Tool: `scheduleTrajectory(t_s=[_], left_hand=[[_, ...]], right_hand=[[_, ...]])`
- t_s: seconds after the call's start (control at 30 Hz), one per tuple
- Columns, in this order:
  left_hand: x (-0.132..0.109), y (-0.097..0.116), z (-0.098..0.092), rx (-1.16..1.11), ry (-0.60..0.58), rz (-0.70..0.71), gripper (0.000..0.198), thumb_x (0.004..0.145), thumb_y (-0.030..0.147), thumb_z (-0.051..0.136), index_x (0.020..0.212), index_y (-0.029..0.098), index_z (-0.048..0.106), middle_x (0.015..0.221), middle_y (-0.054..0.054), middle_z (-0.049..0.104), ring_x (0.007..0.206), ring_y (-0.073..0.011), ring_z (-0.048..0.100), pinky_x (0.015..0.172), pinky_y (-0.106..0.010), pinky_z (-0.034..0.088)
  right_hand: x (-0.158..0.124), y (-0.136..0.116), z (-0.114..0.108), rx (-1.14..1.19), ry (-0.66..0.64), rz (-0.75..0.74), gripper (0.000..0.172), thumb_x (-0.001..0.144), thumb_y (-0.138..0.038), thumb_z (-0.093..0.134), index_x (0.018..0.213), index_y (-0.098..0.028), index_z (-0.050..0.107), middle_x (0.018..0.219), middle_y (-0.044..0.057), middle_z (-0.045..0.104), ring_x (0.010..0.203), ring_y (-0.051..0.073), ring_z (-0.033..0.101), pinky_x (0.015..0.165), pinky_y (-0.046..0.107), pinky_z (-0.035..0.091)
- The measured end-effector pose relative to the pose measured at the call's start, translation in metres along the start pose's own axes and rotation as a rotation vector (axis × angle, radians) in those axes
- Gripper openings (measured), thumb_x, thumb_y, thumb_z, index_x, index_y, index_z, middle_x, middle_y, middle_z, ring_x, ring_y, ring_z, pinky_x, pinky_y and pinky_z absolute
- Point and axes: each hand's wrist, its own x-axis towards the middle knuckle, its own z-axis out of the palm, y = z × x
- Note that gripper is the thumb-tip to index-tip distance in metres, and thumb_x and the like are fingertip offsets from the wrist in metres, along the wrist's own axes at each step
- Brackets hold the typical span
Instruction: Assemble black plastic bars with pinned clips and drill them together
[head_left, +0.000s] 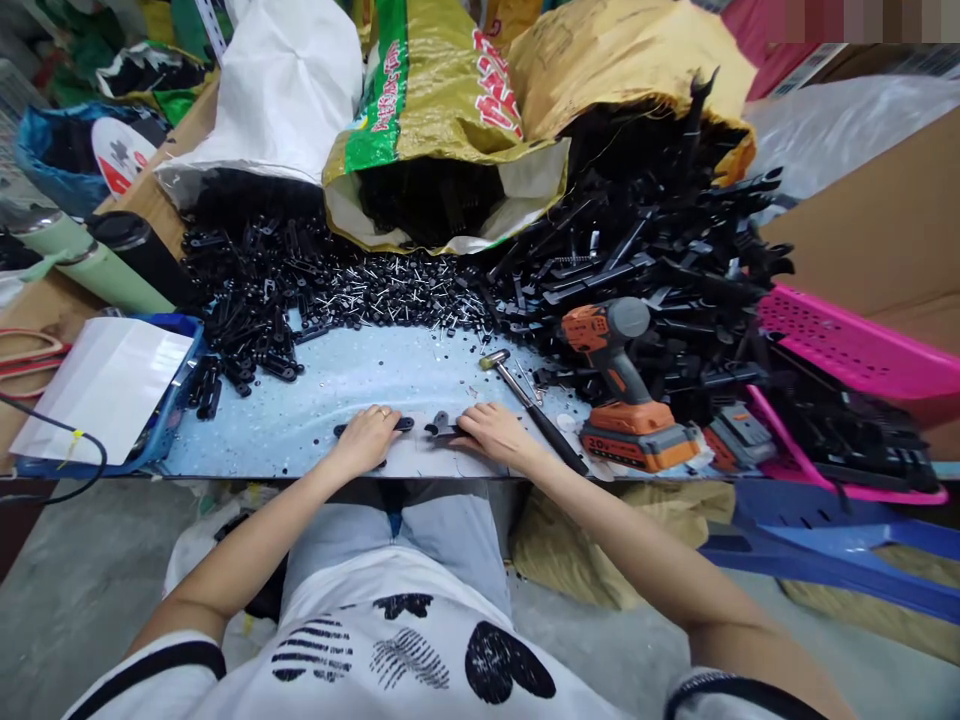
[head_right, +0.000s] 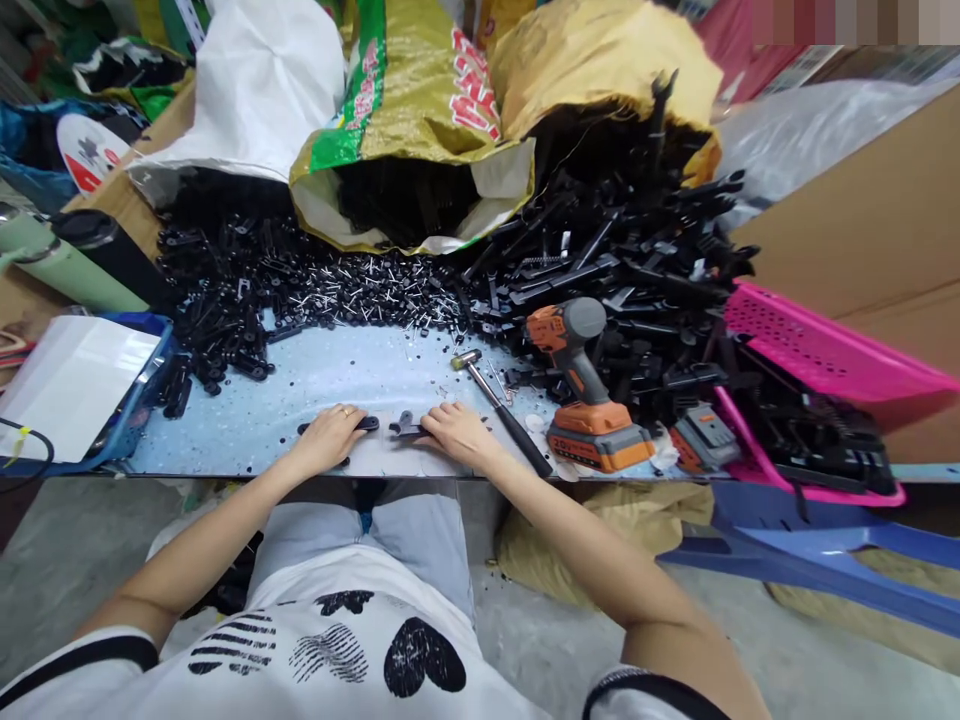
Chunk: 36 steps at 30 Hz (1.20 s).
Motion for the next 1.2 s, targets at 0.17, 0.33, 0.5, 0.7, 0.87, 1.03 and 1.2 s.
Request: scheduleTrajectory(t_s=[0.17,0.33,0.5,0.7,0.87,1.03,1.2], left_hand=[[0.007,0.007,-0.008,-0.044,-0.040,0.023,0.034,0.090,0.023,0.040,0.122,0.017,0.048,0.110,-0.010,0.057,0.102,-0.0236,0.052,0.088,-0.037,0.041],[0.006,0.009,-0.011,-0.083,-0.029,0.015,0.061,0.075,0.059,0.059,0.119,0.018,0.048,0.108,-0.011,0.058,0.101,-0.0287,0.053,0.089,-0.041,0.039],[0.004,0.008,-0.008,-0.104,0.032,-0.018,0.073,0.063,0.067,0.066,0.115,0.019,0.047,0.107,-0.010,0.058,0.099,-0.0287,0.054,0.087,-0.040,0.039],[0.004,0.009,-0.008,-0.148,0.073,-0.035,0.063,0.068,0.060,0.065,0.113,0.021,0.047,0.108,-0.008,0.058,0.101,-0.0272,0.055,0.084,-0.038,0.042],[0.002,0.007,-0.005,-0.176,0.143,-0.005,0.060,0.070,0.060,0.063,0.113,0.020,0.046,0.103,-0.008,0.060,0.096,-0.0257,0.058,0.079,-0.036,0.045],[-0.001,0.001,0.002,-0.172,0.247,0.074,0.045,0.078,0.052,0.059,0.106,0.018,0.050,0.097,-0.009,0.061,0.092,-0.0244,0.060,0.076,-0.035,0.047],[-0.003,0.000,0.008,-0.171,0.257,0.093,0.046,0.079,0.058,0.055,0.101,0.018,0.053,0.092,-0.008,0.061,0.088,-0.0230,0.061,0.072,-0.032,0.047]], right_hand=[[0.010,-0.029,-0.009,0.028,-0.095,-0.124,0.041,0.097,-0.047,0.029,0.097,-0.016,0.056,0.088,0.007,0.059,0.072,0.014,0.054,0.063,0.025,0.029],[0.016,-0.046,-0.016,0.023,-0.102,-0.041,0.039,0.097,-0.046,0.029,0.100,-0.018,0.056,0.090,0.007,0.059,0.075,0.015,0.056,0.062,0.026,0.029],[0.010,-0.052,-0.031,0.018,-0.077,0.042,0.037,0.097,-0.046,0.030,0.102,-0.019,0.056,0.090,0.007,0.061,0.076,0.016,0.057,0.061,0.026,0.028],[0.014,-0.049,-0.039,0.043,-0.109,-0.012,0.034,0.097,-0.044,0.033,0.097,-0.019,0.056,0.086,0.005,0.062,0.070,0.014,0.057,0.058,0.026,0.026],[0.016,-0.053,-0.040,-0.011,-0.064,-0.010,0.033,0.097,-0.043,0.032,0.102,-0.019,0.054,0.088,0.006,0.061,0.076,0.016,0.056,0.060,0.027,0.027],[0.014,-0.064,-0.050,-0.121,-0.025,-0.003,0.027,0.099,-0.032,0.030,0.106,-0.018,0.052,0.090,0.008,0.060,0.081,0.019,0.054,0.064,0.030,0.029],[0.020,-0.054,-0.062,-0.097,-0.068,-0.059,0.027,0.099,-0.032,0.031,0.101,-0.017,0.054,0.089,0.008,0.059,0.080,0.018,0.053,0.065,0.029,0.030]])
